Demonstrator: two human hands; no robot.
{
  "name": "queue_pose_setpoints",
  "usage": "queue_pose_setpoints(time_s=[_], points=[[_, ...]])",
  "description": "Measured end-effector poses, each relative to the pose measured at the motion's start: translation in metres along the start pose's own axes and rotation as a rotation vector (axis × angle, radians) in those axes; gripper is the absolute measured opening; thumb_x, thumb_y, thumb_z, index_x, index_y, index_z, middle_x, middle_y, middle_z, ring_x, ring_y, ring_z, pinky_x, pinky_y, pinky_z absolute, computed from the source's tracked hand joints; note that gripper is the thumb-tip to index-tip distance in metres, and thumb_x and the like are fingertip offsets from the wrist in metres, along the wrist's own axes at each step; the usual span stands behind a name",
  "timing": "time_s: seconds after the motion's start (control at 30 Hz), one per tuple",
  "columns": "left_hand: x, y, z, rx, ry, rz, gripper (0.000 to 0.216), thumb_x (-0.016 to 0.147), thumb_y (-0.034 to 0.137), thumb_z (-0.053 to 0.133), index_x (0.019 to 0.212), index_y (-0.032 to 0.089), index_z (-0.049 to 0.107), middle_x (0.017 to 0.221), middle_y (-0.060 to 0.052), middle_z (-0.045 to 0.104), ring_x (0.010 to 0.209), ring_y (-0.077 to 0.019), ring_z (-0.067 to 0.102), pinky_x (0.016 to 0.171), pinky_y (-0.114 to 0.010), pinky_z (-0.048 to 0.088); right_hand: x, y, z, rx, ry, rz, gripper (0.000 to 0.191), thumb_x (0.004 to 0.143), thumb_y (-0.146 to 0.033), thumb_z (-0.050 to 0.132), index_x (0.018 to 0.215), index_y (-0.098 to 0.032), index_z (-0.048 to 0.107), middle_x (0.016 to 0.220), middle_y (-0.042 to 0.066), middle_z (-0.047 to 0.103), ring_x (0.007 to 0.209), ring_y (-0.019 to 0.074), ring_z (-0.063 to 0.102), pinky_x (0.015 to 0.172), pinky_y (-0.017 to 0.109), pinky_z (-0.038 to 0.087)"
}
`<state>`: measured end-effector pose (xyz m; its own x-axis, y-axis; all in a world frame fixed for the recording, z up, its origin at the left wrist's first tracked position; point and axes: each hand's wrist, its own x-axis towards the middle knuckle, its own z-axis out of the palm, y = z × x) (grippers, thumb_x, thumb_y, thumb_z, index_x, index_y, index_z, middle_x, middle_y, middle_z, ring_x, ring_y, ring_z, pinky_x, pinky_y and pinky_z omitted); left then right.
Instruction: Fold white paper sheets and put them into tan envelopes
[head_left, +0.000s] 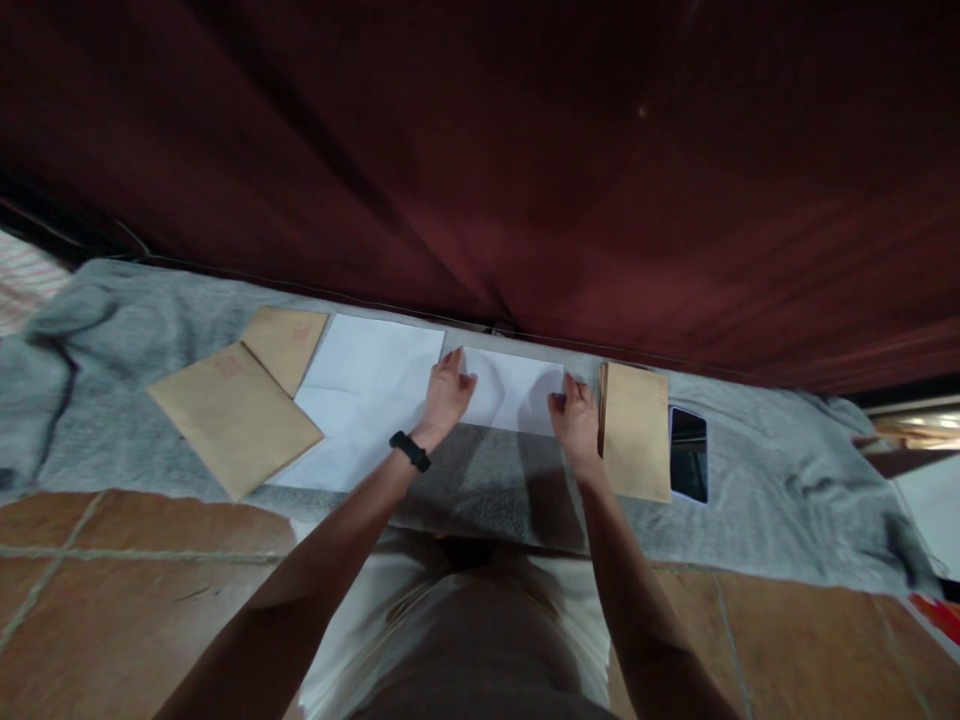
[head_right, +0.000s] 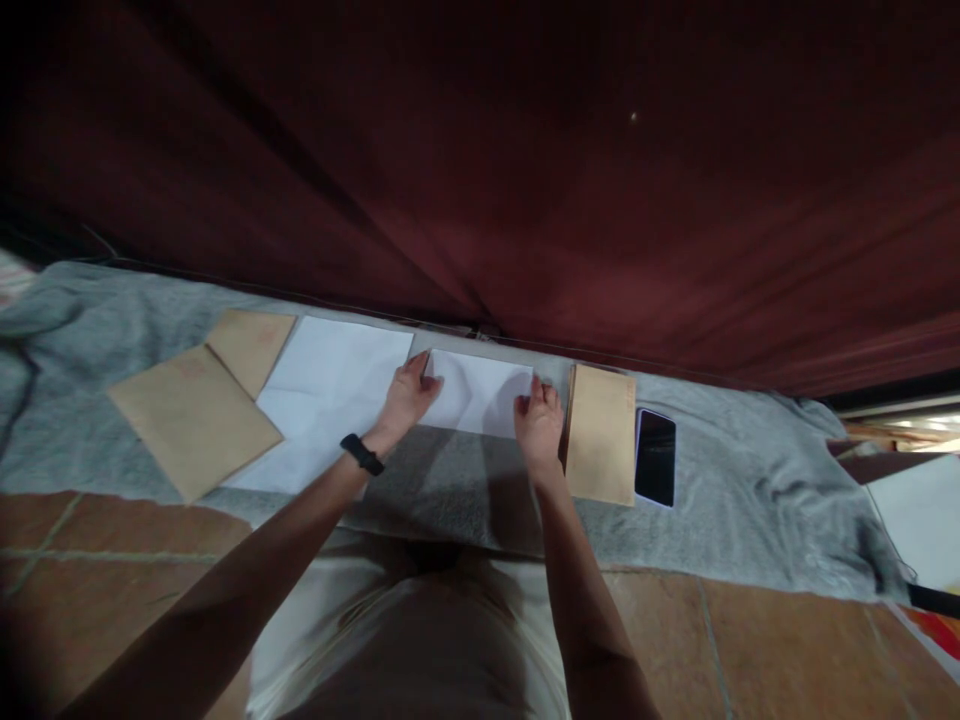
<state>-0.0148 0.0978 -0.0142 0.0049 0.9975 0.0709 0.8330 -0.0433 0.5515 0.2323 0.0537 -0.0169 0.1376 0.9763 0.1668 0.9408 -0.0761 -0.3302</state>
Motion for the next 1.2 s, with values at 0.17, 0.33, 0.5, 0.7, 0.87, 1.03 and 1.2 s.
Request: queue_pose_setpoints(time_s=[0.17, 0.33, 0.5, 0.7, 0.87, 1.03, 1.2], points=[[0.014, 0.008, -0.009, 0.027, -0.024, -0.16, 0.059, 0.085, 0.02, 0.058, 0.143, 0.009, 0.052, 0.123, -0.018, 0.065, 0.116, -0.03, 0.063, 0.102, -0.039, 0.051, 0.014, -0.013, -0.008, -0.03, -0.133, 0.198, 0.043, 0.097, -0.03, 0.054, 0.136, -0.013, 0.057, 0.12, 0.018, 0.066, 0.107, 0.0285, 0.067, 0.093, 0.037, 0.051], [0.018, 0.016, -0.008, 0.079, -0.034, -0.241, 0.061, 0.083, 0.019, 0.06, 0.143, 0.011, 0.052, 0.12, -0.019, 0.067, 0.113, -0.0313, 0.065, 0.099, -0.039, 0.051, 0.023, -0.014, -0.011, 0.083, -0.218, 0.343, 0.044, 0.091, -0.034, 0.064, 0.129, -0.013, 0.059, 0.106, 0.014, 0.073, 0.101, 0.0287, 0.07, 0.086, 0.035, 0.052], [0.023, 0.009, -0.01, -0.237, -0.036, -0.306, 0.055, 0.075, 0.014, 0.065, 0.13, 0.016, 0.063, 0.102, -0.011, 0.073, 0.102, -0.029, 0.069, 0.09, -0.036, 0.051, 0.024, -0.006, -0.01, 0.287, -0.2, 0.365, 0.02, 0.084, -0.034, 0.067, 0.098, -0.02, 0.068, 0.086, 0.006, 0.073, 0.088, 0.0242, 0.07, 0.077, 0.03, 0.049], [0.021, -0.001, -0.017, -0.565, -0.054, -0.32, 0.01, 0.068, 0.017, 0.068, 0.078, 0.017, 0.067, 0.07, 0.0, 0.068, 0.068, -0.0184, 0.065, 0.065, -0.028, 0.049, 0.024, 0.004, -0.013, 0.54, -0.163, 0.307, 0.024, 0.077, -0.043, 0.066, 0.067, -0.023, 0.059, 0.061, -0.002, 0.06, 0.065, 0.018, 0.059, 0.062, 0.027, 0.042], [0.02, 0.003, -0.041, -0.755, -0.045, -0.255, 0.015, 0.069, 0.026, 0.073, 0.071, 0.018, 0.061, 0.07, -0.001, 0.067, 0.062, -0.0148, 0.062, 0.061, -0.027, 0.05, 0.032, 0.004, -0.029, 0.758, -0.117, 0.261, 0.039, 0.071, -0.061, 0.065, 0.067, -0.023, 0.055, 0.061, -0.003, 0.057, 0.06, 0.0149, 0.053, 0.057, 0.027, 0.042], [0.019, 0.011, -0.078, -0.798, 0.038, -0.075, 0.015, 0.073, 0.025, 0.074, 0.076, 0.017, 0.062, 0.078, -0.001, 0.068, 0.074, -0.0154, 0.064, 0.076, -0.03, 0.053, 0.038, 0.0, -0.057, 0.96, -0.072, 0.161, 0.034, 0.071, -0.054, 0.069, 0.08, -0.022, 0.06, 0.077, 0.0, 0.067, 0.07, 0.0156, 0.06, 0.066, 0.027, 0.049], [-0.01, 0.008, -0.097, -0.506, 0.099, 0.154, 0.007, 0.08, 0.016, 0.064, 0.086, 0.02, 0.063, 0.103, -0.004, 0.072, 0.1, -0.0189, 0.067, 0.092, -0.034, 0.053, 0.017, 0.002, -0.067, 0.853, -0.062, 0.08, 0.019, 0.079, -0.037, 0.065, 0.089, -0.022, 0.062, 0.101, 0.006, 0.074, 0.095, 0.0209, 0.068, 0.088, 0.035, 0.053]])
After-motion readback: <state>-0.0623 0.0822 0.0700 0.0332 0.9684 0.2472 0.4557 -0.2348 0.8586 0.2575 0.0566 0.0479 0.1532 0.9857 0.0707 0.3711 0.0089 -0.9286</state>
